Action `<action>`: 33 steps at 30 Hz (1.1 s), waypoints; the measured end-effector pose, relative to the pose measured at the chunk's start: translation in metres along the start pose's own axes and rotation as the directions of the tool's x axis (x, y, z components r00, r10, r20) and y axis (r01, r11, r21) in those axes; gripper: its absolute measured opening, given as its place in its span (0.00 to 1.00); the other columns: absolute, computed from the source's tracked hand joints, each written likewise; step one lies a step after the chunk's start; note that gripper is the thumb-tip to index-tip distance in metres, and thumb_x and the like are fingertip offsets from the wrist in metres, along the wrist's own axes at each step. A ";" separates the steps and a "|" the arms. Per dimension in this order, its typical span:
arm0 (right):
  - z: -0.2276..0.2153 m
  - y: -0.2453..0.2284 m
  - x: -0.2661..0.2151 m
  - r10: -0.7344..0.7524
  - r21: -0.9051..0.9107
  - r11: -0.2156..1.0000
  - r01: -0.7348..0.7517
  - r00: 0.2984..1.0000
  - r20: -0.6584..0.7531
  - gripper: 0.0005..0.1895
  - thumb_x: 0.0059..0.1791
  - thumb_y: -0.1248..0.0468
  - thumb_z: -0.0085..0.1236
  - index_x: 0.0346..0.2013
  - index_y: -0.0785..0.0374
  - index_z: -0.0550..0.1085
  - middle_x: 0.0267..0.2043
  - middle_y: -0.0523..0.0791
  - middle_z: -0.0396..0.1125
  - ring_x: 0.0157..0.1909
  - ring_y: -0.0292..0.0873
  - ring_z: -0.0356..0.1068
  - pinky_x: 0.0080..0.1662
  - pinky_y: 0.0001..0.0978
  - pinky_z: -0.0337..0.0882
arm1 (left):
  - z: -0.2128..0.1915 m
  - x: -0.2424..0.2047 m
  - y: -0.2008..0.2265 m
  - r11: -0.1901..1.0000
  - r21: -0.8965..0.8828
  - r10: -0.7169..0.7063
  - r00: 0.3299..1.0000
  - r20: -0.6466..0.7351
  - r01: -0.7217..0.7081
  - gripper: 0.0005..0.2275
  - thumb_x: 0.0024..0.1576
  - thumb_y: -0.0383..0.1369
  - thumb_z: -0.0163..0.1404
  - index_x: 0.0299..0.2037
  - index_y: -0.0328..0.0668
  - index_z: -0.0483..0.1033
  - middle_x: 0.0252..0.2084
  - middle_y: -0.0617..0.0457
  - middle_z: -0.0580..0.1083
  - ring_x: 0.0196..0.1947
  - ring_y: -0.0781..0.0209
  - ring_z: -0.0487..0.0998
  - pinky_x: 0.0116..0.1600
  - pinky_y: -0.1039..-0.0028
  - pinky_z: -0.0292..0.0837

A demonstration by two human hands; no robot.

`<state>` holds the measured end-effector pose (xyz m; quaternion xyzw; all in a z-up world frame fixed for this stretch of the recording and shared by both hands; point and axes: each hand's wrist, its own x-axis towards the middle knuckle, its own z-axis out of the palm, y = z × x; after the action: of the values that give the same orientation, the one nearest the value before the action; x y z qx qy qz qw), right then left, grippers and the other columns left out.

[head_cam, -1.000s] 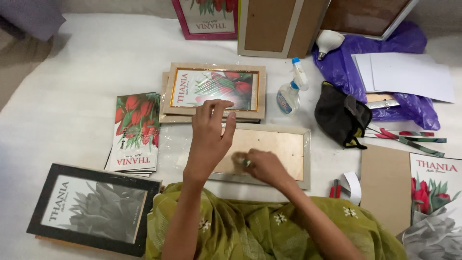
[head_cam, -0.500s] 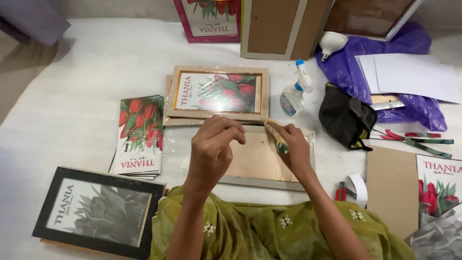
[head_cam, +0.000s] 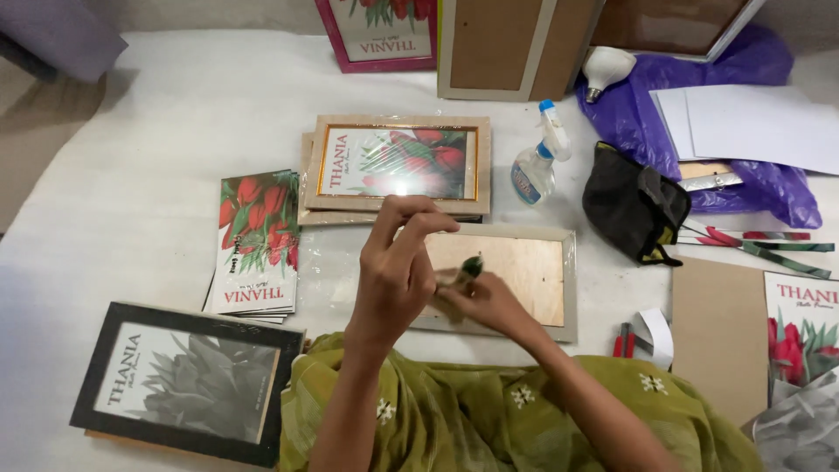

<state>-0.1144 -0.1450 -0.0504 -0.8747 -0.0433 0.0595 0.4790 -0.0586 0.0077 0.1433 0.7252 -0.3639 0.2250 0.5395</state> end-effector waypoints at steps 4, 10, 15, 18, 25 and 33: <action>-0.042 -0.021 0.012 0.057 -0.193 0.973 -0.124 0.947 -0.317 0.11 0.50 0.54 0.60 0.42 0.55 0.77 0.33 0.47 0.72 0.34 0.54 0.75 0.38 0.49 0.76 | -0.003 0.002 0.000 1.000 0.004 0.016 0.999 -0.046 -0.015 0.23 0.50 0.07 0.30 0.40 0.38 0.77 0.39 0.48 0.69 0.38 0.51 0.73 0.49 0.66 0.77; -0.013 0.016 0.014 -0.173 -0.536 0.842 0.064 0.972 -0.156 0.27 0.42 0.65 0.61 0.56 0.43 0.75 0.38 0.43 0.66 0.39 0.52 0.71 0.40 0.45 0.75 | 0.002 -0.002 -0.008 1.000 0.006 0.011 0.997 -0.079 -0.011 0.22 0.50 0.09 0.30 0.39 0.38 0.77 0.40 0.47 0.66 0.39 0.51 0.71 0.49 0.65 0.75; 0.009 -0.024 -0.006 -0.319 -0.442 0.844 0.305 0.947 0.044 0.15 0.44 0.65 0.54 0.42 0.45 0.79 0.33 0.42 0.65 0.33 0.50 0.70 0.35 0.42 0.73 | 0.006 -0.005 -0.013 1.000 0.020 0.025 0.996 -0.084 -0.023 0.21 0.50 0.10 0.31 0.39 0.38 0.77 0.41 0.47 0.65 0.40 0.51 0.70 0.49 0.66 0.75; 0.003 -0.029 -0.003 -0.340 0.008 0.940 0.340 0.939 0.044 0.08 0.49 0.59 0.61 0.30 0.60 0.74 0.31 0.50 0.69 0.31 0.59 0.71 0.32 0.49 0.72 | 0.006 -0.006 -0.018 0.999 0.029 0.032 0.996 -0.088 -0.030 0.21 0.50 0.10 0.31 0.39 0.38 0.77 0.41 0.47 0.65 0.41 0.51 0.70 0.50 0.66 0.75; -0.031 -0.017 0.017 0.206 0.059 0.979 -0.197 0.918 -0.340 0.19 0.51 0.48 0.60 0.45 0.59 0.80 0.35 0.51 0.73 0.38 0.53 0.77 0.42 0.44 0.76 | 0.004 -0.008 -0.020 0.999 0.036 0.033 0.991 -0.128 -0.028 0.21 0.49 0.10 0.31 0.38 0.40 0.78 0.41 0.48 0.64 0.41 0.52 0.70 0.50 0.66 0.74; 0.000 0.033 0.022 -0.272 -0.340 0.912 0.228 0.958 -0.087 0.21 0.49 0.67 0.59 0.55 0.46 0.78 0.52 0.51 0.70 0.56 0.55 0.69 0.54 0.42 0.71 | 0.008 -0.005 -0.016 1.000 0.013 0.029 0.992 -0.122 -0.027 0.21 0.49 0.10 0.31 0.38 0.40 0.77 0.41 0.48 0.63 0.41 0.52 0.69 0.51 0.67 0.74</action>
<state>-0.0923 -0.1599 -0.0794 -0.9310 -0.1325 -0.0687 0.3332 -0.0500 0.0039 0.1268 0.7079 -0.3390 0.2785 0.5535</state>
